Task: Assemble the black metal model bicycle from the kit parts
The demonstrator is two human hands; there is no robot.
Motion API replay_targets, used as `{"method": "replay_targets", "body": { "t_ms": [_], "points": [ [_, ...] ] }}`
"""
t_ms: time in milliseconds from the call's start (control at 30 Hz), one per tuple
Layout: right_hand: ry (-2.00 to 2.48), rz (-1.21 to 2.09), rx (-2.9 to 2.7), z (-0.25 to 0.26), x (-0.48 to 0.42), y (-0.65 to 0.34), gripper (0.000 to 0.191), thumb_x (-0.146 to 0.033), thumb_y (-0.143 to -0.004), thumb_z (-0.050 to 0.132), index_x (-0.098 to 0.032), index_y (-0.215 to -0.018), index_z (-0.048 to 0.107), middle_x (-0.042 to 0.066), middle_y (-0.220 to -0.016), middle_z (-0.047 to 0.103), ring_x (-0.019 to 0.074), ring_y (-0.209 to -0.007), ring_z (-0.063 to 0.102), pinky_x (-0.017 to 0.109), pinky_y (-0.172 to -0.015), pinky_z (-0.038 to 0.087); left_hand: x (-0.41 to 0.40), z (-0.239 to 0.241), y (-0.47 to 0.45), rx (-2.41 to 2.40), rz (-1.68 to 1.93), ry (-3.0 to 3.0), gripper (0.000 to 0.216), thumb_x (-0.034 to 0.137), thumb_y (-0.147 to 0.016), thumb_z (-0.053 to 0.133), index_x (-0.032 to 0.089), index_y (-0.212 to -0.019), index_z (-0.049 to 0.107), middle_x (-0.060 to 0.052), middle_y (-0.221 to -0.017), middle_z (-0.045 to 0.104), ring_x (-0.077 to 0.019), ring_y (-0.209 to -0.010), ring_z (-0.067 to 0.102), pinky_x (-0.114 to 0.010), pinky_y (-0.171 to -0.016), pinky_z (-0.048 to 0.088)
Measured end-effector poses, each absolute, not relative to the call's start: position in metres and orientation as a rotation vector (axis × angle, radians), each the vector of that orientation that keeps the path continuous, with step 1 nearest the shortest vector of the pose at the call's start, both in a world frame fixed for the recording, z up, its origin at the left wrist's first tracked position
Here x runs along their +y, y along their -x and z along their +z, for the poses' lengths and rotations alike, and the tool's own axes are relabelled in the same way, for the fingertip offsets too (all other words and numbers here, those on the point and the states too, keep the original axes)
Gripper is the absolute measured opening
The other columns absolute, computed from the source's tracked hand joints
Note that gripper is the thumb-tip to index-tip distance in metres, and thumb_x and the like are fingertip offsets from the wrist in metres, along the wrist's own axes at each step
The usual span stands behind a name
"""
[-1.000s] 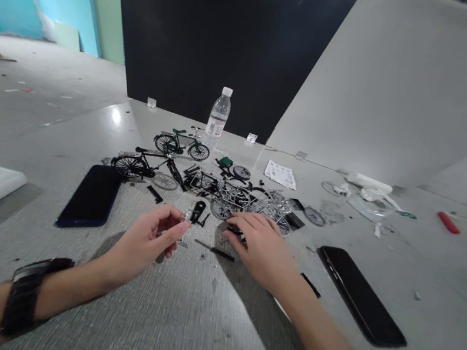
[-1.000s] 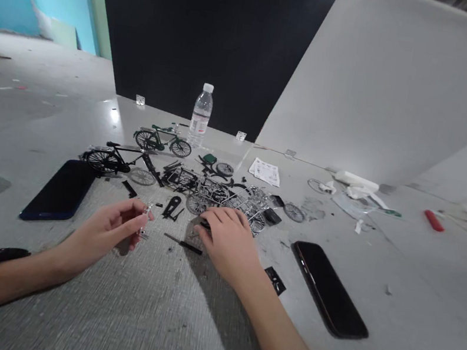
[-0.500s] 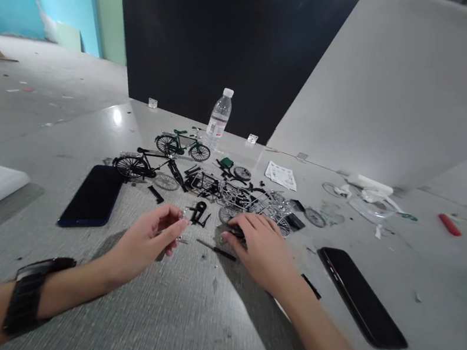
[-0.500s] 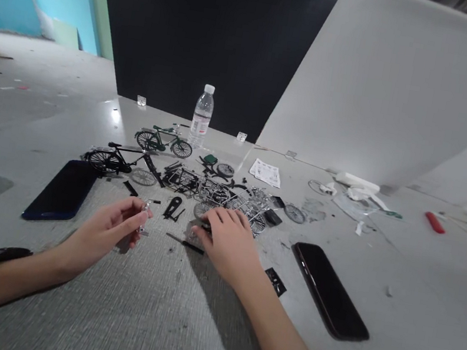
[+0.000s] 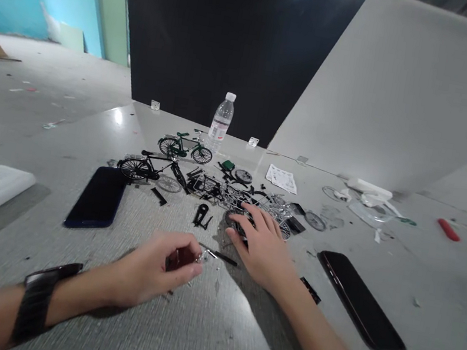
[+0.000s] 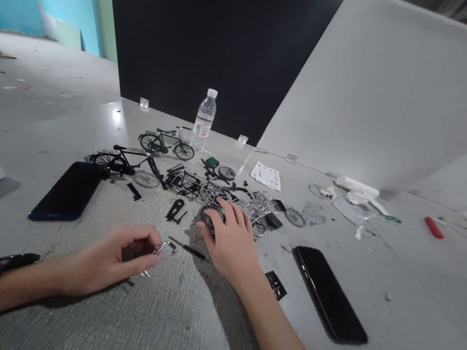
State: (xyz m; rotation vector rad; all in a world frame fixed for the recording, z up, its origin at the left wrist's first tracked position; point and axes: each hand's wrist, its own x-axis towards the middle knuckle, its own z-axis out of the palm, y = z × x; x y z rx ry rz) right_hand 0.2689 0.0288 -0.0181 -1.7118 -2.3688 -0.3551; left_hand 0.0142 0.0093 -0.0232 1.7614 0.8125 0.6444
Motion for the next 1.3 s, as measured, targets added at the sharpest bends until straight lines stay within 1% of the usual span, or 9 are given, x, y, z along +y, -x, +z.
{"method": "replay_targets", "body": {
  "t_ms": [167,433,533,633,733,833,1000,1167,1300],
  "points": [
    [1.738,-0.363,-2.432,-0.022,0.033,-0.263,0.048,-0.05,-0.105,0.036,-0.025,-0.134,0.065,0.01,-0.16,0.041,0.0347,-0.15,0.033,0.059,-0.119,0.033,0.011,-0.021,-0.015,0.799,0.637,-1.789,0.016,0.034,-0.095,0.059,0.019,-0.089,0.056,0.002,-0.077,0.056,-0.0138,-0.07,0.051,-0.027,-0.064,0.041],
    [1.73,-0.281,-2.533,-0.008,0.046,-0.24,0.061,-0.057,-0.105,0.024,-0.024,-0.143,0.058,0.006,-0.167,0.025,0.0334,-0.155,0.019,0.061,-0.122,0.023,0.014,-0.021,-0.016,0.773,0.673,-1.795,0.011,0.03,-0.092,0.059,0.019,-0.088,0.059,0.003,-0.076,0.055,-0.0134,-0.068,0.048,-0.026,-0.063,0.039],
    [1.773,-0.189,-2.567,-0.005,0.057,-0.231,0.065,-0.059,-0.105,0.02,-0.023,-0.145,0.056,0.004,-0.165,0.03,0.032,-0.154,0.022,0.06,-0.123,0.021,0.014,-0.022,-0.016,0.774,0.693,-1.807,0.012,0.03,-0.092,0.059,0.019,-0.088,0.058,0.003,-0.077,0.055,-0.0139,-0.069,0.048,-0.027,-0.064,0.038],
    [1.832,-0.101,-2.529,-0.005,0.066,-0.231,0.07,-0.062,-0.103,0.021,-0.018,-0.15,0.049,0.007,-0.163,0.036,0.0332,-0.151,0.029,0.058,-0.122,0.027,0.013,-0.022,-0.015,0.763,0.692,-1.812,0.012,0.03,-0.093,0.059,0.019,-0.088,0.058,0.003,-0.077,0.054,-0.0141,-0.069,0.048,-0.027,-0.065,0.039],
    [1.808,-0.051,-2.428,-0.004,0.072,-0.241,0.075,-0.064,-0.102,0.02,-0.014,-0.154,0.043,0.01,-0.164,0.034,0.0332,-0.15,0.032,0.054,-0.12,0.032,0.012,-0.022,-0.014,0.756,0.687,-1.826,0.013,0.031,-0.093,0.059,0.019,-0.09,0.058,0.002,-0.079,0.056,-0.0146,-0.071,0.05,-0.028,-0.066,0.04],
    [1.772,0.03,-2.292,0.002,0.072,-0.259,0.077,-0.066,-0.102,0.019,-0.016,-0.156,0.04,0.01,-0.165,0.031,0.0319,-0.15,0.033,0.052,-0.12,0.034,0.012,-0.022,-0.013,0.752,0.677,-1.823,0.014,0.033,-0.094,0.059,0.019,-0.091,0.059,0.001,-0.08,0.057,-0.0147,-0.071,0.051,-0.027,-0.065,0.04],
    [1.645,0.105,-2.06,0.016,0.065,-0.29,0.07,-0.065,-0.102,0.023,-0.024,-0.153,0.045,0.007,-0.164,0.035,0.0293,-0.149,0.035,0.048,-0.12,0.036,0.011,-0.02,-0.013,0.768,0.668,-1.83,0.013,0.031,-0.093,0.06,0.019,-0.088,0.059,0.002,-0.077,0.057,-0.0139,-0.069,0.05,-0.026,-0.064,0.039],
    [1.563,0.036,-1.901,0.016,0.055,-0.31,0.068,-0.066,-0.101,0.027,-0.023,-0.147,0.054,0.01,-0.157,0.046,0.0303,-0.145,0.042,0.049,-0.118,0.038,0.01,-0.02,-0.014,0.776,0.648,-1.812,0.014,0.032,-0.094,0.059,0.019,-0.088,0.059,0.001,-0.079,0.059,-0.014,-0.071,0.051,-0.026,-0.065,0.04],
    [1.577,-0.003,-1.934,0.006,0.047,-0.315,0.063,-0.064,-0.102,0.031,-0.027,-0.148,0.052,0.008,-0.157,0.046,0.0302,-0.144,0.043,0.047,-0.115,0.042,0.009,-0.02,-0.014,0.799,0.624,-1.823,0.016,0.033,-0.094,0.059,0.019,-0.087,0.056,0.002,-0.078,0.057,-0.0138,-0.07,0.05,-0.026,-0.065,0.04]
  ]
}}
